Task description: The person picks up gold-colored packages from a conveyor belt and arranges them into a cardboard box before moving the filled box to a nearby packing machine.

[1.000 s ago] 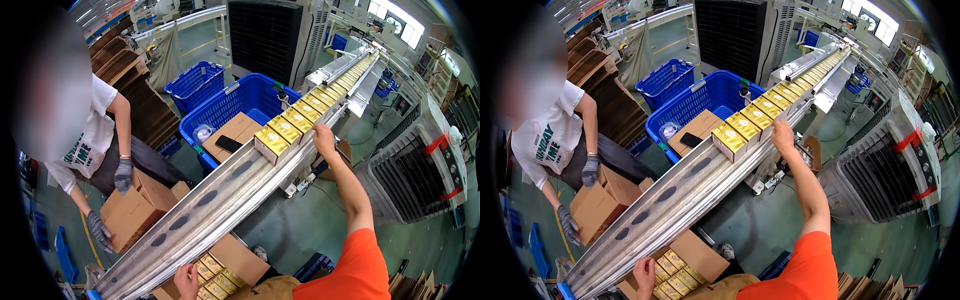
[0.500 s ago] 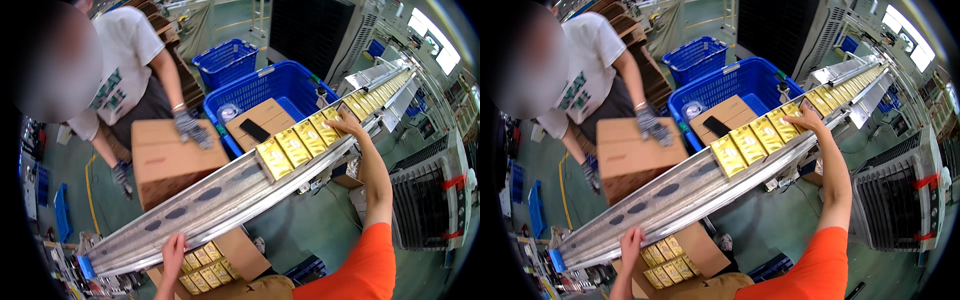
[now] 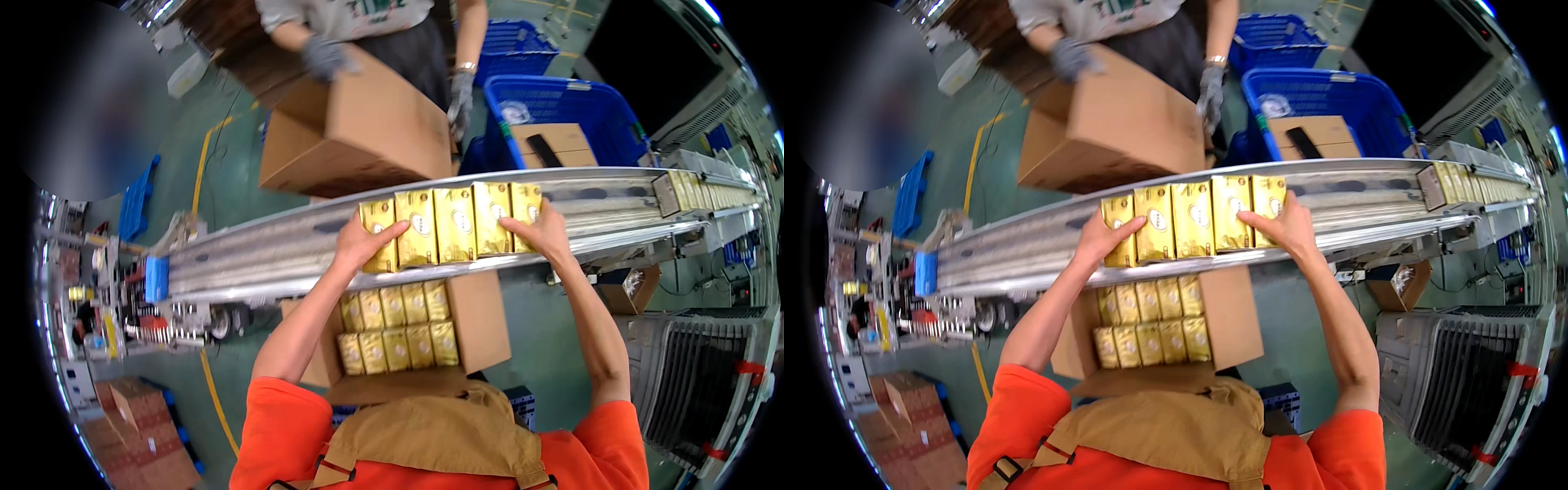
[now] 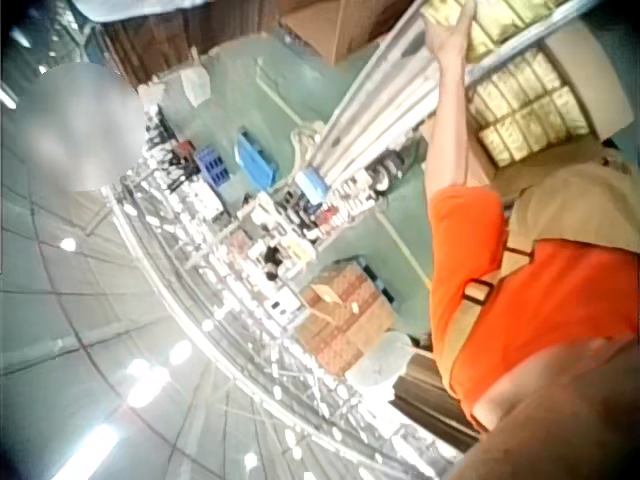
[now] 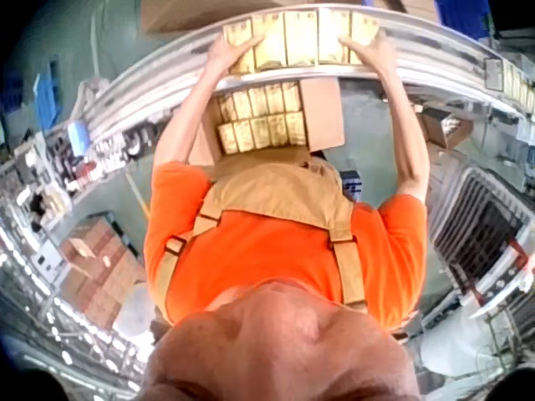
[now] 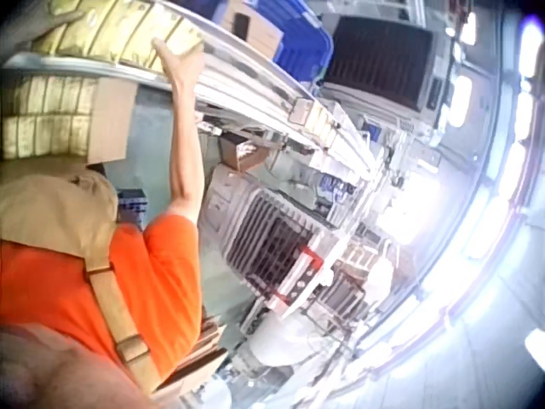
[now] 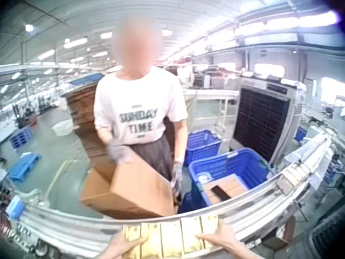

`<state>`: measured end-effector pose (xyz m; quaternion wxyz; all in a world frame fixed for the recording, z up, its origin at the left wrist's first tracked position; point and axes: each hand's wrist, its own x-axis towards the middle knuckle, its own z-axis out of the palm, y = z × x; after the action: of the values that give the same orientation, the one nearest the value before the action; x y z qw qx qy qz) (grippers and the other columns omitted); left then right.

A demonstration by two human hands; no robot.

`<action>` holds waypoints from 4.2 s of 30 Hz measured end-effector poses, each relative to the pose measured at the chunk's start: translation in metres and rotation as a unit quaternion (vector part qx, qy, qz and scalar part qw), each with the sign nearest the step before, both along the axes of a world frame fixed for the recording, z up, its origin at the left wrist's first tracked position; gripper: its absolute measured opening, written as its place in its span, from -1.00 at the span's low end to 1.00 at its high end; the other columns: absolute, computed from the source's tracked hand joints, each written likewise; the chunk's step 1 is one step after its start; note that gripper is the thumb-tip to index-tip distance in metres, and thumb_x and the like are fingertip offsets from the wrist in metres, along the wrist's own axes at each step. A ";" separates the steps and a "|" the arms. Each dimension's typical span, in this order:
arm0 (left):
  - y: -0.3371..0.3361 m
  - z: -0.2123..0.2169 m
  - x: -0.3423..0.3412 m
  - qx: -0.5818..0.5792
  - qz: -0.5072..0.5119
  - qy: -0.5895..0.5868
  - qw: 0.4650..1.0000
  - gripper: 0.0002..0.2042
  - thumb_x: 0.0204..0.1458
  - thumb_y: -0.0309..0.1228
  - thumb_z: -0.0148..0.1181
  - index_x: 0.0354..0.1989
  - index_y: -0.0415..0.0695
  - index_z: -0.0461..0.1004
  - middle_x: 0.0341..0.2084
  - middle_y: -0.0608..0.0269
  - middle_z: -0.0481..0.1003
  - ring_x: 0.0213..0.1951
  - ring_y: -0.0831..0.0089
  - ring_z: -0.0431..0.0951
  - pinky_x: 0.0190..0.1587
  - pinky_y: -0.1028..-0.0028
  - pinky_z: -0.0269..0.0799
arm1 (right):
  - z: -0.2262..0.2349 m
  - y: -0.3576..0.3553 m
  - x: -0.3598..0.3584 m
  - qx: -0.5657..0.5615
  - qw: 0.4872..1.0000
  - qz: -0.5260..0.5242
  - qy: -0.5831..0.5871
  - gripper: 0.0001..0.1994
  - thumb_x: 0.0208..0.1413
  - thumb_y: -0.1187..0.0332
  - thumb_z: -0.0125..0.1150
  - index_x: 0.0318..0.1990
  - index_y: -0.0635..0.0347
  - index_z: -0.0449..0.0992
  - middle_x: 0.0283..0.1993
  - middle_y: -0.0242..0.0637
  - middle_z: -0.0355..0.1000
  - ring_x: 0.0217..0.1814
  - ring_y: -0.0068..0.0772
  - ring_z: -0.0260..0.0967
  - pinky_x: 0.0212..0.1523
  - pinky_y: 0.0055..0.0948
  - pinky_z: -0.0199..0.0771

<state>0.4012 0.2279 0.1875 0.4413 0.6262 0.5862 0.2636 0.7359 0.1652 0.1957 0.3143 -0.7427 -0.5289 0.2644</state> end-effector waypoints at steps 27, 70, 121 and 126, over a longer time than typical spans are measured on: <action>-0.176 -0.188 -0.151 -0.083 -0.113 0.351 0.926 -0.01 -0.05 0.16 0.12 0.36 -0.15 -0.30 0.32 -0.21 -0.26 0.32 -0.16 -0.18 0.29 0.10 -0.03 | -0.146 -0.145 -0.235 -0.161 0.888 0.319 -0.289 -0.07 0.03 -0.11 0.12 0.37 0.18 -0.26 0.40 0.17 -0.31 0.44 0.27 -0.40 0.30 0.16 -0.08; -0.080 -0.019 0.131 0.236 -0.046 0.169 0.956 -0.81 0.16 -0.36 0.02 -0.29 -0.23 0.48 -0.48 0.14 0.43 -0.50 0.35 0.42 -0.45 0.45 0.34 | 0.025 -0.005 0.476 -0.142 0.938 -0.217 -0.231 0.02 -0.35 -0.43 0.19 -0.03 0.52 0.39 -0.01 0.22 0.37 0.06 0.06 0.35 0.10 -0.22 0.30; -0.184 -0.100 -0.164 -0.019 -0.337 0.254 0.906 -0.33 0.01 0.16 0.01 0.13 -0.14 0.29 -0.09 -0.07 0.43 -0.05 0.02 0.43 -0.01 0.20 0.37 | -0.161 -0.140 -0.209 -0.155 0.834 0.514 -0.125 -0.21 0.00 -0.24 0.06 0.28 0.08 0.10 -0.04 0.00 0.39 -0.05 -0.02 0.39 -0.11 -0.13 0.43; -0.161 -0.051 -0.117 0.216 -0.250 0.179 0.927 -0.63 -0.04 -0.25 0.23 -0.11 -0.21 0.45 -0.18 -0.08 0.45 -0.18 0.04 0.48 -0.13 0.24 0.41 | -0.123 -0.146 -0.176 0.076 0.924 0.372 -0.042 -0.47 0.02 0.04 0.19 0.06 0.21 0.35 -0.06 -0.02 0.37 0.01 0.03 0.31 0.01 -0.17 0.34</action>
<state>0.2839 0.0668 0.1364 0.2347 0.8692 0.4093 0.1482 0.5599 0.0190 0.0731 0.2259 -0.4765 -0.7987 0.2898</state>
